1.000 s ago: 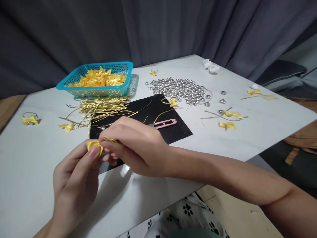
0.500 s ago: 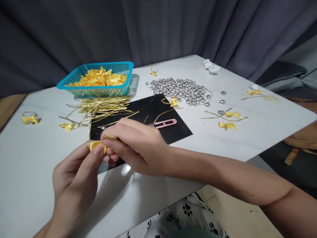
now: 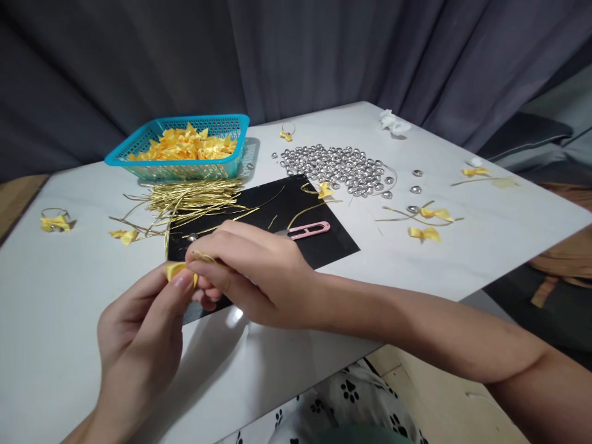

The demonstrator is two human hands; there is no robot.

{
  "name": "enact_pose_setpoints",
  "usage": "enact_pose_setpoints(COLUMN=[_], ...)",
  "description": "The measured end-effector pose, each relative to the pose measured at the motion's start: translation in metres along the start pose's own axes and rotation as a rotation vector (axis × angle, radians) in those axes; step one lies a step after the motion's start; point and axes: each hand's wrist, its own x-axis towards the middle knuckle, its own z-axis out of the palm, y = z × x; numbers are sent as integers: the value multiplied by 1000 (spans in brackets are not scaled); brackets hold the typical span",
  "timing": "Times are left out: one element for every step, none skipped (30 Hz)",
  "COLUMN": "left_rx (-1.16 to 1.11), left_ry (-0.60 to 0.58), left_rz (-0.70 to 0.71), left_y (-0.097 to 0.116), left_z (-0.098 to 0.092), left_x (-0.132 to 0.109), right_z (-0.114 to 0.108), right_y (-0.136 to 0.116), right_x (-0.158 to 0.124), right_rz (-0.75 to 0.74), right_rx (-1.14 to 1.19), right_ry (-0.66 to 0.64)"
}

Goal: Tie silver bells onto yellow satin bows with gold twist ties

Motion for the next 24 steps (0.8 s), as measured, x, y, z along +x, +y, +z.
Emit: enact_pose_setpoints(left_rx=[-4, -6, -7, -7, -8, -9, -11, -12, -13, -14, -13, -12, -13, -17, -24, -33, -43, -54, -62, -64, -63, -57, -50, -43], left_ry=[-1, -4, -6, -5, -3, 1, 5, 9, 11, 11, 11, 12, 12, 9, 7, 4, 0, -2, 1, 3, 6, 10, 13, 11], left_rz=[-1, -2, -3, -6, -5, -6, -5, -5, -4, -1, -1, -4, -6, -11, -17, -25, -29, -30, -30, -29, -27, -27, -28, -30], left_y=[0, 0, -1, -1, -1, -1, -1, -2, -2, -2, -2, -2, -2, -2, -1, -1, -1, 0, 0, 0, 0, 0, 0, 0], left_z=[0, 0, 1, 1, 2, 2, 3, 3, 3, 2, 2, 2, 2, 2, 2, 2, 2, 2, 2, 3, 3, 3, 3, 4], left_x=[0, 1, 1, 1, 2, 2, 2, 2, 2, 2, 1, 1, 1, 0, 0, 0, 0, 0, 0, 1, 1, 2, 2, 2], right_z=[0, 0, 0, 0, 0, 0, -1, -1, -1, -1, -1, -1, -1, -1, -1, -1, -1, -1, -1, -1, -1, 0, 0, 1], right_y=[0, 0, 0, 0, 0, 0, 0, 0, 0, 0, 0, 1, 1, 1, 1, 1, 1, 2, 2, 2, 2, 2, 3, 3], right_x=[0, 0, 0, 0, -1, -1, -1, -1, -1, -2, -2, -2, -2, -2, -2, -2, -3, -3, -3, -3, -3, -3, -4, -4], right_rz=[-1, -4, -5, -6, -7, -7, -6, -7, -12, -18, -21, -23, -24, -24, -23, -22, -23, -24, -24, -25, -28, -32, -34, -36], right_rx=[-4, -7, -10, -12, -13, -11, -12, -14, -17, -20, -24, -26, -25, -22, -19, -17, -17, -21, -29, -36, -39, -40, -38, -36], right_ry=[-1, -2, -3, -6, -8, -11, -14, -20, -28, -34, -41, -47, -48, -49, -48, -45, -41, -38, -38, -36, -33, -27, -19, -11])
